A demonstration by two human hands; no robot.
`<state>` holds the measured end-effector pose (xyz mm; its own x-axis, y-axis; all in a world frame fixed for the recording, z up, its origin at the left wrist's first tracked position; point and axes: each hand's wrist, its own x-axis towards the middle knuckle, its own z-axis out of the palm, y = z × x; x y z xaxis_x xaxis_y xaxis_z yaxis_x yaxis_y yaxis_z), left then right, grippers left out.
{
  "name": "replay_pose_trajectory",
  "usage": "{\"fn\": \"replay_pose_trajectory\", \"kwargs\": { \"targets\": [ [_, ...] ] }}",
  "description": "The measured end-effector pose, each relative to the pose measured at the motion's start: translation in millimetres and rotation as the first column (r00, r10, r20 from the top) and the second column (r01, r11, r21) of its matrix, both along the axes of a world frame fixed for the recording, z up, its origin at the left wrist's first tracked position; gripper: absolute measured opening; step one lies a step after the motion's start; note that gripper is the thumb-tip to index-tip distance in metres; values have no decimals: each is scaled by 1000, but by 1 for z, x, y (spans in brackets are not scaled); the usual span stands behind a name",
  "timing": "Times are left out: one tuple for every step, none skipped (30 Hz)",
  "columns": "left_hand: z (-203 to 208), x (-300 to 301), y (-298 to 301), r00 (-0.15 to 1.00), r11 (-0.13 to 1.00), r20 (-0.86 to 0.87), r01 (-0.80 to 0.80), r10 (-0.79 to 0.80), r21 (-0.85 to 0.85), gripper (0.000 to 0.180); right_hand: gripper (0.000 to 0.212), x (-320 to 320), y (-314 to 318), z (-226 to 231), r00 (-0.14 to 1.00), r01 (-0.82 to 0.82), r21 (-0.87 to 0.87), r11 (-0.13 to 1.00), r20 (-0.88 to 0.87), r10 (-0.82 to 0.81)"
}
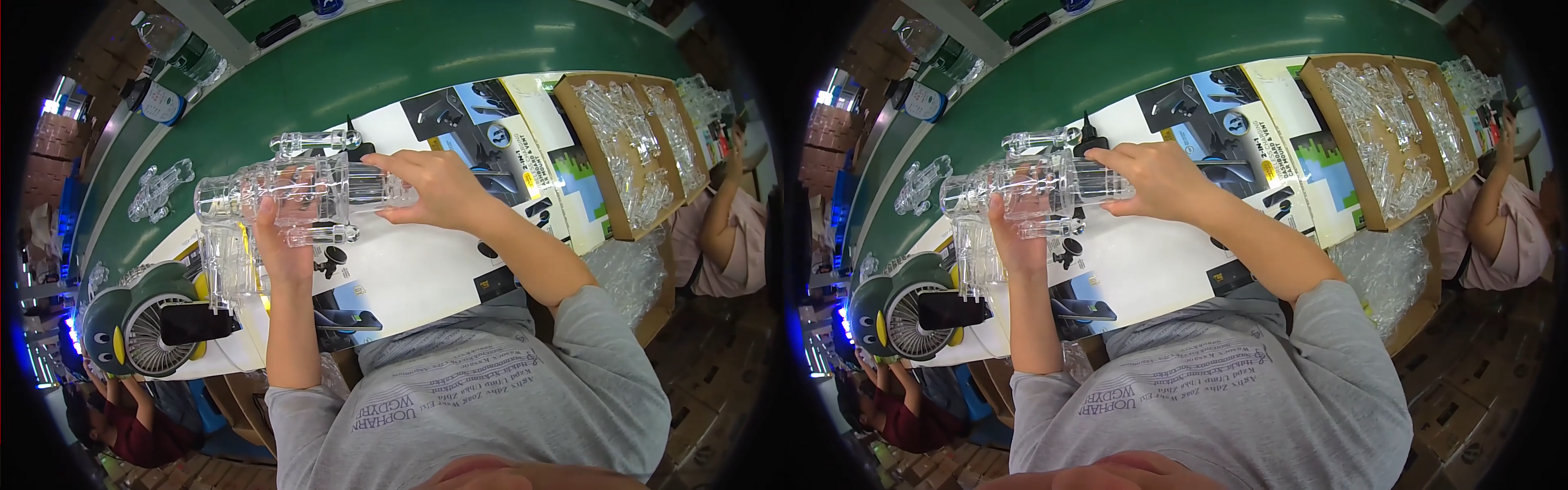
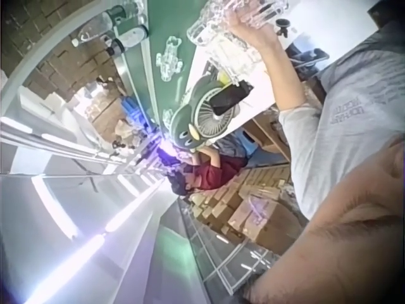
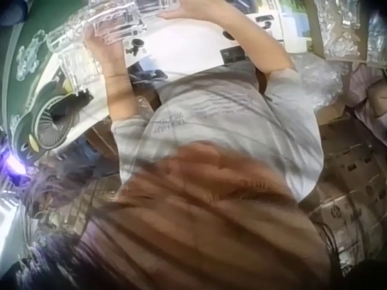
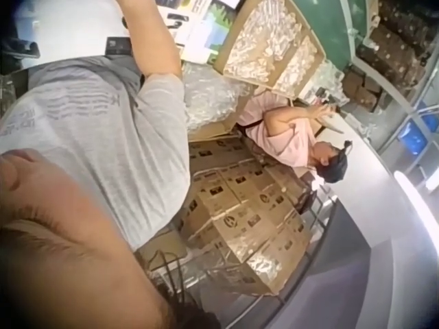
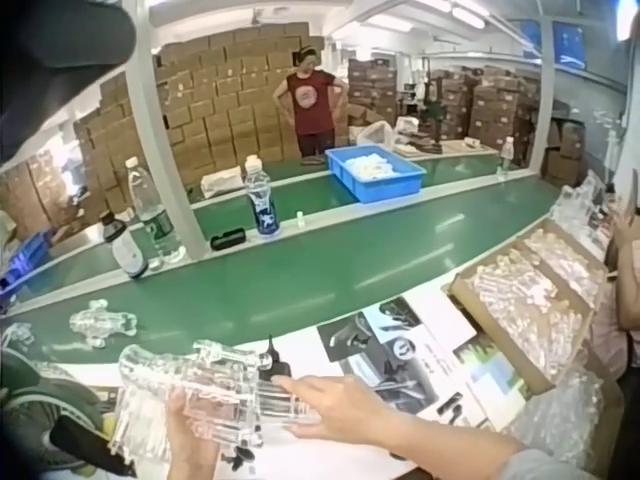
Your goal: The person cleans small plastic lenses with a liquid solution from a squeeze bottle, then assembles them into larger clear plastic housings by hand.
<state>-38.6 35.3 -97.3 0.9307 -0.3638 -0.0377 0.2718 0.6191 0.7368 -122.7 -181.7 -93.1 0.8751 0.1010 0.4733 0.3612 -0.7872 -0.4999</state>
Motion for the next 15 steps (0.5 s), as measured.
{"fn": "replay_pose_trajectory", "kwargs": {
  "targets": [
    [0,0,1,1000,1000,-6,-13,13,-3,60,65,0,3,-2,1000,6,13,1000,-16,-6],
    [0,-1,1,1000,1000,-7,-9,9,-2,60,65,0,4,-3,999,13,26,1000,-31,-12],
    [1,-2,0,1000,998,20,-20,19,66,58,65,0,4,-5,999,17,27,999,-32,-16],
    [1,-4,-1,998,991,48,-35,29,132,59,66,1,3,-6,1000,11,28,1000,-21,-11],
    [2,-5,-2,998,991,47,-34,28,132,59,66,2,2,-6,1000,6,28,1000,-11,-6],
    [3,-5,-4,998,994,48,-34,29,106,59,66,2,0,-5,1000,7,28,1000,-11,-7],
    [3,-6,-3,998,996,48,-36,32,82,59,66,2,-1,-4,1000,-5,13,1000,-4,5],
    [2,-5,-2,998,996,49,-36,32,83,59,67,2,-2,-3,1000,-17,-1,1000,4,17],
    [1,-4,0,1000,999,14,-19,18,46,59,67,3,-2,-1,1000,-17,0,1000,5,17],
    [0,-3,1,1000,1000,-22,-1,1,7,60,66,3,-3,0,999,-19,-11,1000,37,20],
    [1,-3,2,1000,1000,-21,2,-1,7,60,66,3,-4,2,997,-22,-22,1000,70,23],
    [2,-2,3,1000,1000,4,24,-24,4,62,66,2,-5,4,997,-19,-23,1000,72,21],
    [3,-2,5,999,999,29,44,-44,4,64,65,1,-4,7,995,-16,-21,1000,100,18],
    [4,-3,5,999,999,32,43,-44,5,64,65,1,-4,8,991,-13,-19,1000,129,15],
    [5,-4,4,996,998,71,61,-60,-8,66,65,0,-4,9,991,-13,-18,1000,133,15]
  ]
}}
